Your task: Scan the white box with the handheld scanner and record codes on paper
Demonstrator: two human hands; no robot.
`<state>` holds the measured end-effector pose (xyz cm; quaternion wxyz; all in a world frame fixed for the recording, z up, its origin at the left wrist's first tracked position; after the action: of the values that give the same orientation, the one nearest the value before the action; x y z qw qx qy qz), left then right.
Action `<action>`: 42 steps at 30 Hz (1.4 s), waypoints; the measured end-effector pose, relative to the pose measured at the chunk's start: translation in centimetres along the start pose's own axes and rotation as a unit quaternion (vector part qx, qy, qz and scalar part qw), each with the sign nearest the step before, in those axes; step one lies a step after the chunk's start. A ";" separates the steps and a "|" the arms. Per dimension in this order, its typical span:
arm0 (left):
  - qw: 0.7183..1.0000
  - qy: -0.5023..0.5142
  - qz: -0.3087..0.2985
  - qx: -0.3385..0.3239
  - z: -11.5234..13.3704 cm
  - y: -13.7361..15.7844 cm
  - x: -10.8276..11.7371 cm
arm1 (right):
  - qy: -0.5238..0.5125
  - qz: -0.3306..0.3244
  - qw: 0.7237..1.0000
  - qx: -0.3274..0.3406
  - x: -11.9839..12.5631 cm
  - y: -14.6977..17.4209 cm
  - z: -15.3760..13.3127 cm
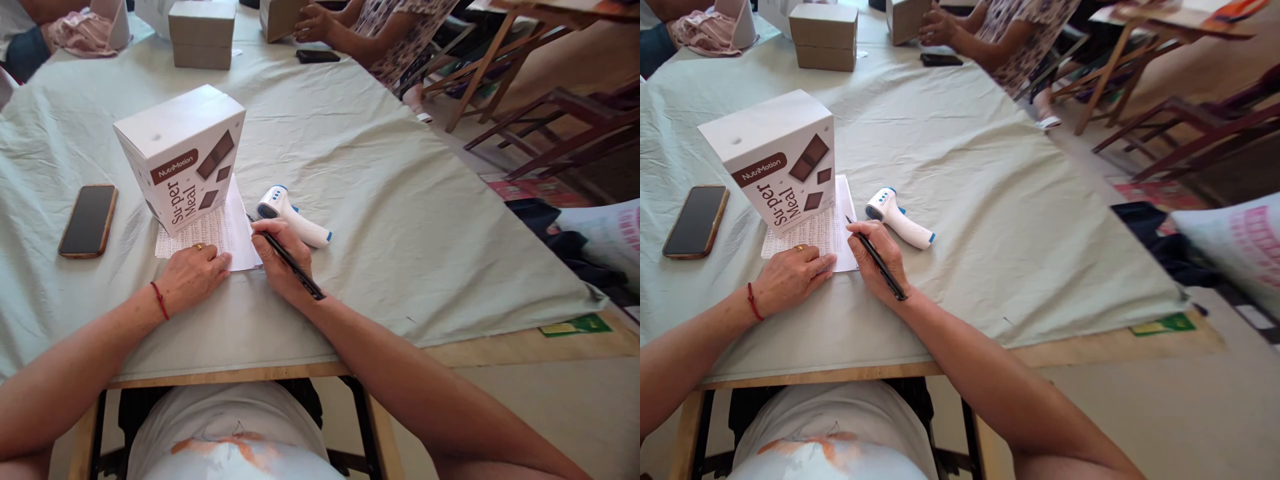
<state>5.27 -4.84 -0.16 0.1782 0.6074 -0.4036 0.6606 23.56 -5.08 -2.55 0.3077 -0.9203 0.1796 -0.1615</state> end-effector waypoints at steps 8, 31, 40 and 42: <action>1.000 0.004 -0.003 -0.002 -0.2 0.0 -0.2 | 0.113 -0.155 0.978 0.075 0.3 -0.2 2.9; 0.976 0.104 0.187 0.030 -1.0 0.3 1.0 | 0.174 -0.225 0.953 0.104 0.7 -0.6 1.1; 0.824 0.211 0.435 0.295 -6.9 0.7 1.1 | 0.187 -0.230 0.949 0.104 0.8 -0.8 1.4; 0.818 0.294 0.367 0.332 -8.3 0.7 -0.4 | 0.186 -0.232 0.950 0.101 0.8 -0.8 1.4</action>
<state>-0.65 1.07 -0.21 -0.1795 0.2138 -0.2813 0.9181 25.03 -4.16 -2.95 0.3140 -0.8546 -0.0020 -0.4137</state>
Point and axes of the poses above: each hand's wrist, its own y-axis away from the middle knuckle, its own x-axis out of the back of the hand, z = x × y, the point moved 1 cm from there along -y, towards the middle knuckle, and after that the axes turned 11 degrees about z, right-handed, at the moved point
